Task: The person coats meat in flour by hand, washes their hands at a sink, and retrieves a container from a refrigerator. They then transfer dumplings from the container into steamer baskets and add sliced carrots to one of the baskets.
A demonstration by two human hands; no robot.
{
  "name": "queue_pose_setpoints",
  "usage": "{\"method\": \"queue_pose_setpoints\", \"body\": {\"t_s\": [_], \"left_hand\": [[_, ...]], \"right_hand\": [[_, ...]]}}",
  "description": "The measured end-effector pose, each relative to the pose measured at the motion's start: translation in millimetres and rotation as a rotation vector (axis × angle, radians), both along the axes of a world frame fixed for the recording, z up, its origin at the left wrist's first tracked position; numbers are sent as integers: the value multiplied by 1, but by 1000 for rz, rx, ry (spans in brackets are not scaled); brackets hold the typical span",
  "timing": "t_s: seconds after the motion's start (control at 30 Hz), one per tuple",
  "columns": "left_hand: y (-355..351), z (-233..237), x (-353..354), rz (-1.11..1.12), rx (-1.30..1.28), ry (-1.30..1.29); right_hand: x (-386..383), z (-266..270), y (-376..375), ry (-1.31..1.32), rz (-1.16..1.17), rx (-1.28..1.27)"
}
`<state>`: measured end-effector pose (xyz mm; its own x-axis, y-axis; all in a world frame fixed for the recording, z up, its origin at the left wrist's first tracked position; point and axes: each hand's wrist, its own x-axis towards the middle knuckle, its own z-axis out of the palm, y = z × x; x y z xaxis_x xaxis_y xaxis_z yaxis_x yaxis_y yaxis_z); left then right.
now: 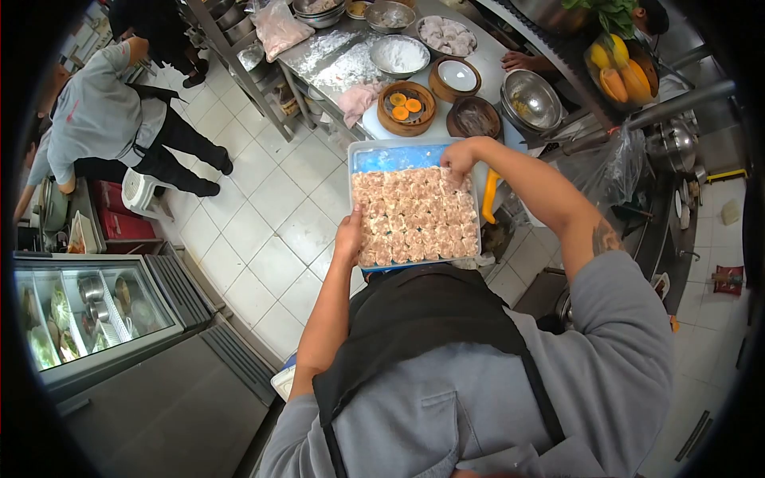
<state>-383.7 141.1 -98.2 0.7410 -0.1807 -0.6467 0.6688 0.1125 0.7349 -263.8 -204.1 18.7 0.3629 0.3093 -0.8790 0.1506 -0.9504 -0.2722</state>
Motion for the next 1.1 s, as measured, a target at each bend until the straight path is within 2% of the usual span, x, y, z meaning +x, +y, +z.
{"method": "queue_pose_setpoints", "body": {"t_s": [0.07, 0.17, 0.27, 0.47, 0.57, 0.67, 0.97, 1.1], "left_hand": [[0, 3, 0, -14, 9, -3], [0, 0, 0, -19, 21, -4], [-1, 2, 0, -13, 33, -5], [-2, -1, -1, -8, 61, -11], [-2, 7, -2, -3, 47, -8], [0, 7, 0, -35, 41, 4], [-1, 20, -2, -20, 29, -21], [0, 11, 0, -51, 51, -7]], "right_hand": [[5, 0, 2, 140, -80, -30], [16, -17, -3, 254, -27, -22], [12, 6, 14, 98, 166, -105], [0, 13, 21, -26, 109, -158], [3, 5, 22, -17, 163, -198], [-1, 10, 20, -78, 193, -100], [-14, 17, 17, -272, 270, -58], [-12, 7, 12, -227, 188, -64]]}}
